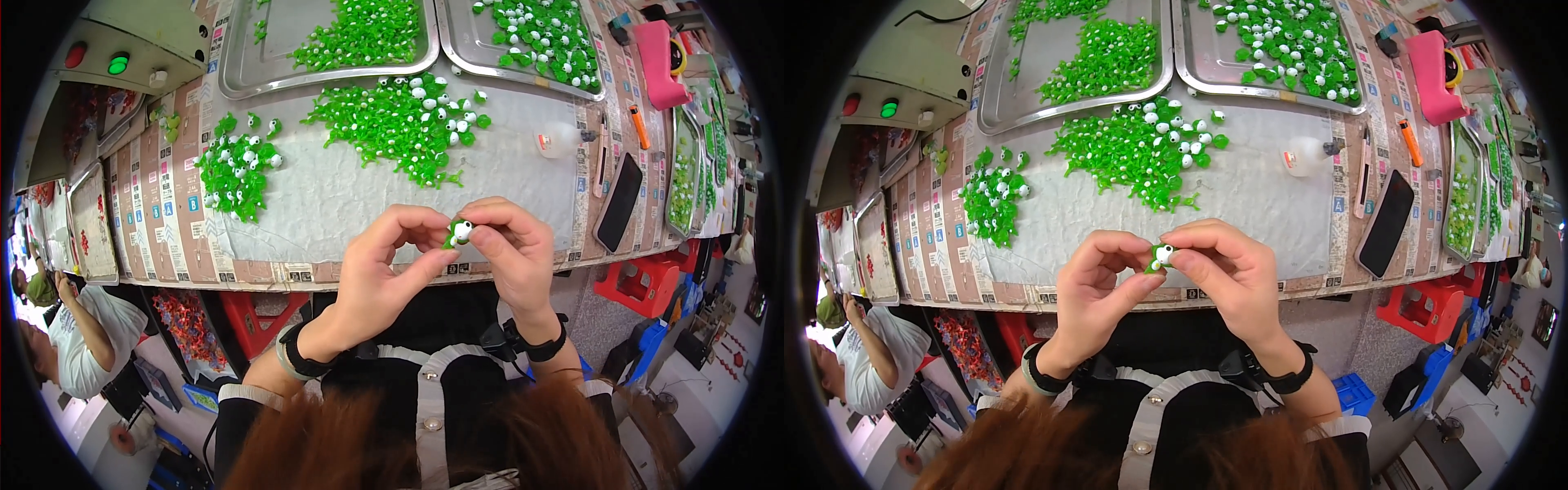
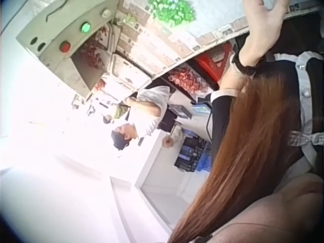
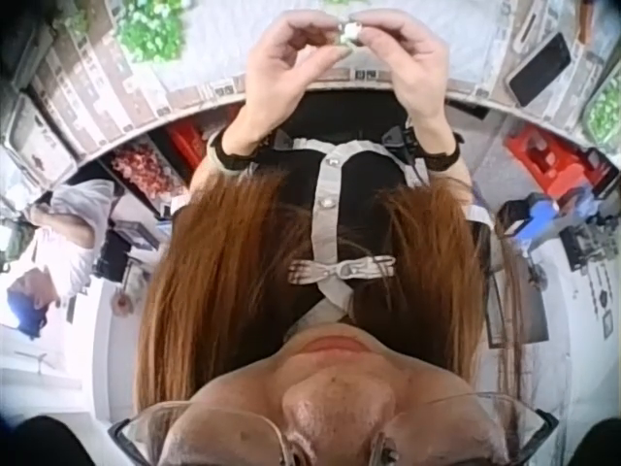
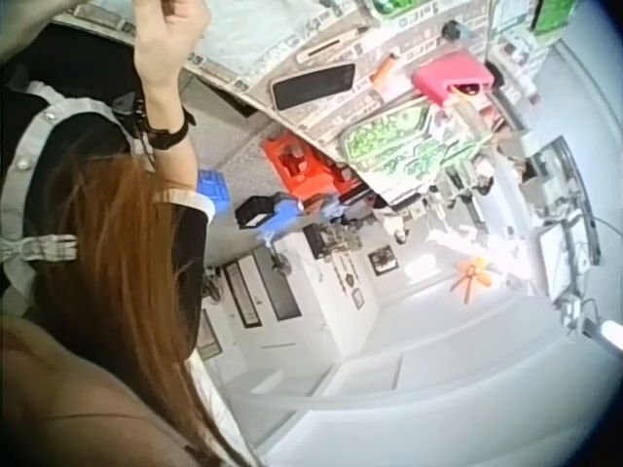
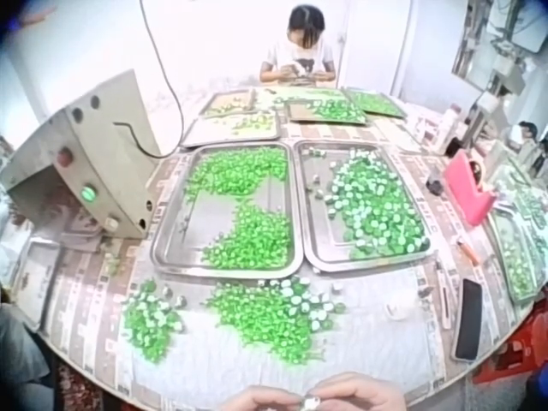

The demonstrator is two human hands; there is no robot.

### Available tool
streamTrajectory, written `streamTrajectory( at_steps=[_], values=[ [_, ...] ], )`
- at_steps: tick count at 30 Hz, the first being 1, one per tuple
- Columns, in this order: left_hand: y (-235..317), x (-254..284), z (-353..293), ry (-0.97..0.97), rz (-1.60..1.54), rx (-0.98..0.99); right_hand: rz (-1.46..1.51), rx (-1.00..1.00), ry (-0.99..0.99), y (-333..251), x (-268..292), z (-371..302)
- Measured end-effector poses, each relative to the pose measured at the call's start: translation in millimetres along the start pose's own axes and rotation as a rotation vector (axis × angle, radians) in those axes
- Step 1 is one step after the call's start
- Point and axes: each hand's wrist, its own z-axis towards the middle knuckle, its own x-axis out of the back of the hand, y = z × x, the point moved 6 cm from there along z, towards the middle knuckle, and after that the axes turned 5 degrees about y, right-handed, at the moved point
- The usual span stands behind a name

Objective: Gluing small green and white plastic components together at a factory workbench.

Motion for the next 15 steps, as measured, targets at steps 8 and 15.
streamTrajectory(
  at_steps=[8, 15],
  values=[
    [0, -3, 1, -0.005, -0.006, 0.023, 0.054, -0.077, 0.025, 0, -1, 0],
    [7, 3, 0, 0.055, 0.17, -0.071, 0.126, -0.201, 0.093, 12, -1, -2]
  ],
)
